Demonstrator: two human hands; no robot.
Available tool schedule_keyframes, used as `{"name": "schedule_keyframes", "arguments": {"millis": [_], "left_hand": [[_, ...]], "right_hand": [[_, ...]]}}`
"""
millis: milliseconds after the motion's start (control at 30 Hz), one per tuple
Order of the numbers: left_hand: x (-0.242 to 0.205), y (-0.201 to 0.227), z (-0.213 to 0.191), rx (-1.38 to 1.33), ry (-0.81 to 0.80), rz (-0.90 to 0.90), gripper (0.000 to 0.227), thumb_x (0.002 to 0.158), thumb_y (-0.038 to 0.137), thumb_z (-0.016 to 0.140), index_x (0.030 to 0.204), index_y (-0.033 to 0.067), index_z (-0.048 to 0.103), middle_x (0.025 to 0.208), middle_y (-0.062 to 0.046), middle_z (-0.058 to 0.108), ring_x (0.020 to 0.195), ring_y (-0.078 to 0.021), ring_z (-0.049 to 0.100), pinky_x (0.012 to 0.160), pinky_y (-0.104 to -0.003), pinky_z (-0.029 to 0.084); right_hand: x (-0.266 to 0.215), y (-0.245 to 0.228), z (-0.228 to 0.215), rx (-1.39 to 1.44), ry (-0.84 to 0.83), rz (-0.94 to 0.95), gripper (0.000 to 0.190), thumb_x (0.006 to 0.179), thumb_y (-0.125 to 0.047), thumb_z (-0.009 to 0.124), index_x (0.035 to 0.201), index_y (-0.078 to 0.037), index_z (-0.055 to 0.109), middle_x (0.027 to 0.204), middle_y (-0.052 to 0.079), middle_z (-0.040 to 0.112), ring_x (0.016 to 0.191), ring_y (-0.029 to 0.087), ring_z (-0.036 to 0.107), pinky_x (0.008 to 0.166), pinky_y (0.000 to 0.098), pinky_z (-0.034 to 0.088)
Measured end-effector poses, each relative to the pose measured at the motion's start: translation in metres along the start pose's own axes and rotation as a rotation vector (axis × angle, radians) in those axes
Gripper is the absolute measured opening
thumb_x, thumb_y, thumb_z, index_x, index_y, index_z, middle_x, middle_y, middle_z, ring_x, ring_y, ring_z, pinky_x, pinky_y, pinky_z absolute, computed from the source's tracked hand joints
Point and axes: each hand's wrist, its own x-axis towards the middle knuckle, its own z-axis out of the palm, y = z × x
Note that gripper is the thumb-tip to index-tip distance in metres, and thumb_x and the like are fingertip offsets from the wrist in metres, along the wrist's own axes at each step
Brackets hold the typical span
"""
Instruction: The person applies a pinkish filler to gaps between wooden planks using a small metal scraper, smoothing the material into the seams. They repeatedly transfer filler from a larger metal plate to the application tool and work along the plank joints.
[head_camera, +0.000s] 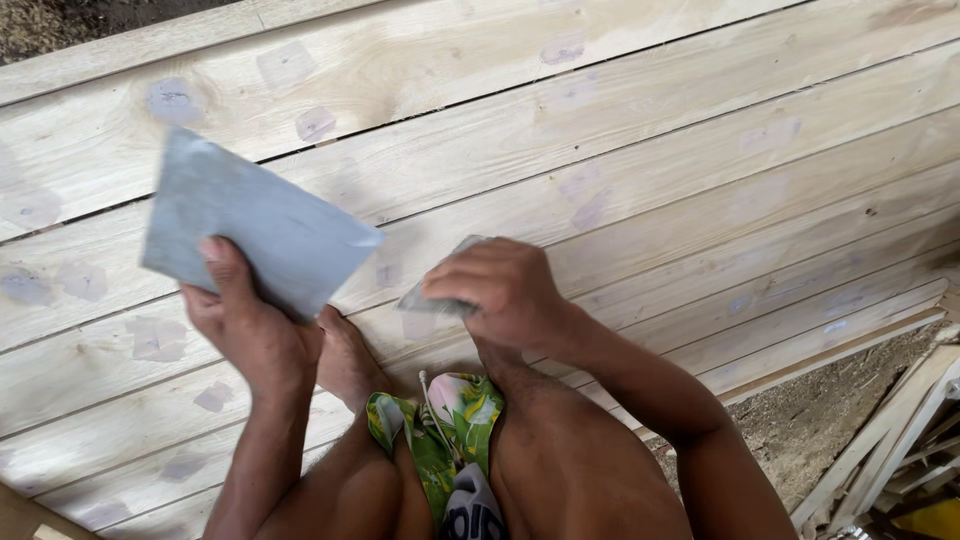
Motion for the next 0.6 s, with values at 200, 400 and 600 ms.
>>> {"name": "schedule_keyframes", "arguments": {"millis": [200,400,600], "left_hand": [[0.013,0.01,-0.021,-0.019,0.05,0.083,0.051,0.115,0.036,0.068,0.141,-0.0027,0.046,0.127,-0.016,0.058,0.111,-0.0177,0.06,0.102,-0.034,0.057],[0.013,-0.009,-0.012,-0.032,0.041,-0.028,0.043,0.116,0.031,0.065,0.139,-0.0014,0.049,0.129,-0.012,0.06,0.112,-0.0155,0.061,0.101,-0.032,0.056],[0.017,-0.008,-0.008,-0.012,0.02,-0.025,0.039,0.117,0.028,0.063,0.141,-0.0008,0.05,0.129,-0.011,0.062,0.112,-0.0151,0.064,0.101,-0.032,0.058]], "right_hand": [[-0.026,0.122,-0.056,-0.238,0.346,0.639,0.049,0.077,0.018,0.054,0.109,-0.008,0.081,0.102,0.013,0.079,0.088,0.025,0.078,0.077,0.0347,0.061],[-0.041,0.159,-0.037,-0.46,0.255,0.491,0.043,0.077,0.015,0.063,0.111,-0.007,0.077,0.111,0.013,0.078,0.097,0.03,0.075,0.082,0.0382,0.059],[-0.054,0.161,0.018,-0.505,0.334,0.395,0.059,0.078,0.018,0.056,0.134,0.002,0.066,0.135,0.021,0.067,0.13,0.034,0.065,0.116,0.0448,0.05]]}}
